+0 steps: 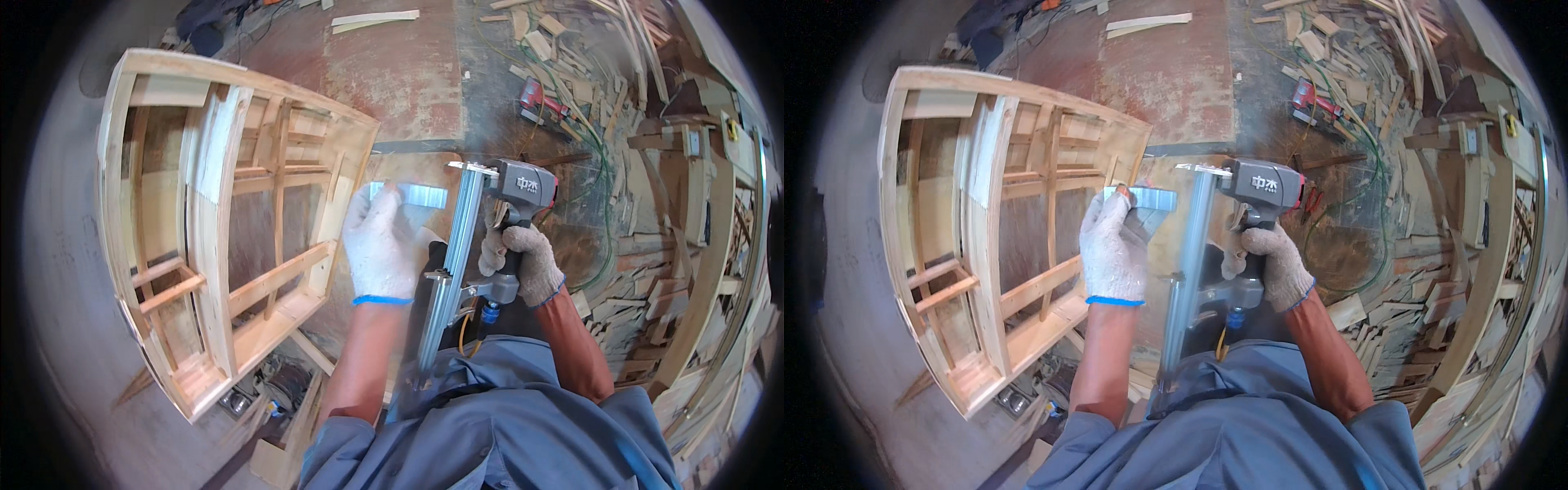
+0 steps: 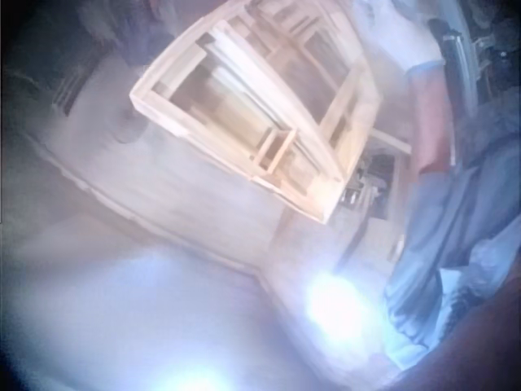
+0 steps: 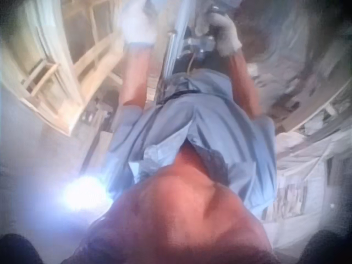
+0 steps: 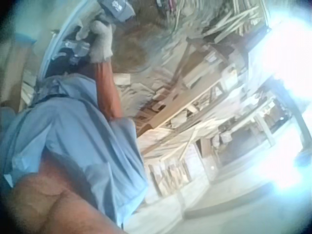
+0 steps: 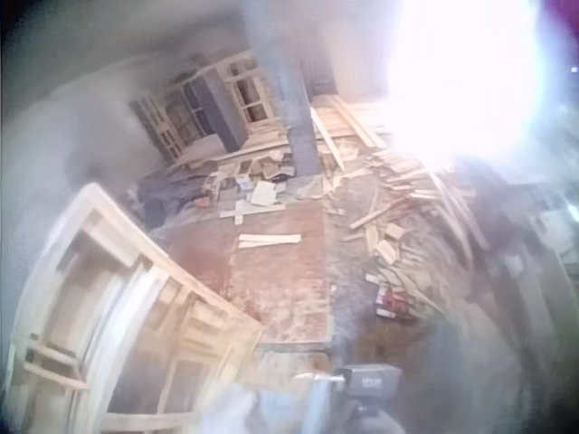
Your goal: The person measures a wooden frame, selects and measures small wooden pieces, then attaches them to the frame using a nail gun. The person repeatedly positions and fastens pieces to build up the structure.
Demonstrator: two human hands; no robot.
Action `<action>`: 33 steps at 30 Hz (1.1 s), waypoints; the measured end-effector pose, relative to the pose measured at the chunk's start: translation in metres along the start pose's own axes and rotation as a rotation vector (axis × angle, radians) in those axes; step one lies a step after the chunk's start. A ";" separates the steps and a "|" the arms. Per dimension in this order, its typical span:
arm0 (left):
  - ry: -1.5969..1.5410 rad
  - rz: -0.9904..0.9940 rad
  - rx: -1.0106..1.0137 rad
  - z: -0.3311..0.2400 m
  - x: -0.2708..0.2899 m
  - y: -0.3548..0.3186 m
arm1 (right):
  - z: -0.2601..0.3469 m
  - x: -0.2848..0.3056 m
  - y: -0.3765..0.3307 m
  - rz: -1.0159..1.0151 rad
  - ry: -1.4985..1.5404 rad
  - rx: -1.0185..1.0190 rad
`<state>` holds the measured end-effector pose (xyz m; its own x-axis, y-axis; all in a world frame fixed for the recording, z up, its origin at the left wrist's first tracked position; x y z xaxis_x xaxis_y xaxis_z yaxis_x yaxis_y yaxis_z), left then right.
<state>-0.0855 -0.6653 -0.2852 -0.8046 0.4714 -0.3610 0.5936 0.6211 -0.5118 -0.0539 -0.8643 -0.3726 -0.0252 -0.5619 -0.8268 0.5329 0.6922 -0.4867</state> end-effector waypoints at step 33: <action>-0.145 -0.035 -0.046 0.018 0.034 -0.002 | -0.036 0.007 0.018 0.059 -0.082 -0.099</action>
<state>-0.1148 -0.6618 -0.3107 -0.8166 0.3558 -0.4544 0.5628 0.6653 -0.4906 -0.0754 -0.8394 -0.3974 0.0753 -0.5511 -0.8310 0.4453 0.7643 -0.4665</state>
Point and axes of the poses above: each hand's wrist, its own y-axis towards the middle knuckle, its own x-axis out of the back of the hand, z = x × y, the point moved 10 cm from there along y, towards the middle knuckle, and after that the axes turned 7 degrees about -y, right-handed, at the moved point
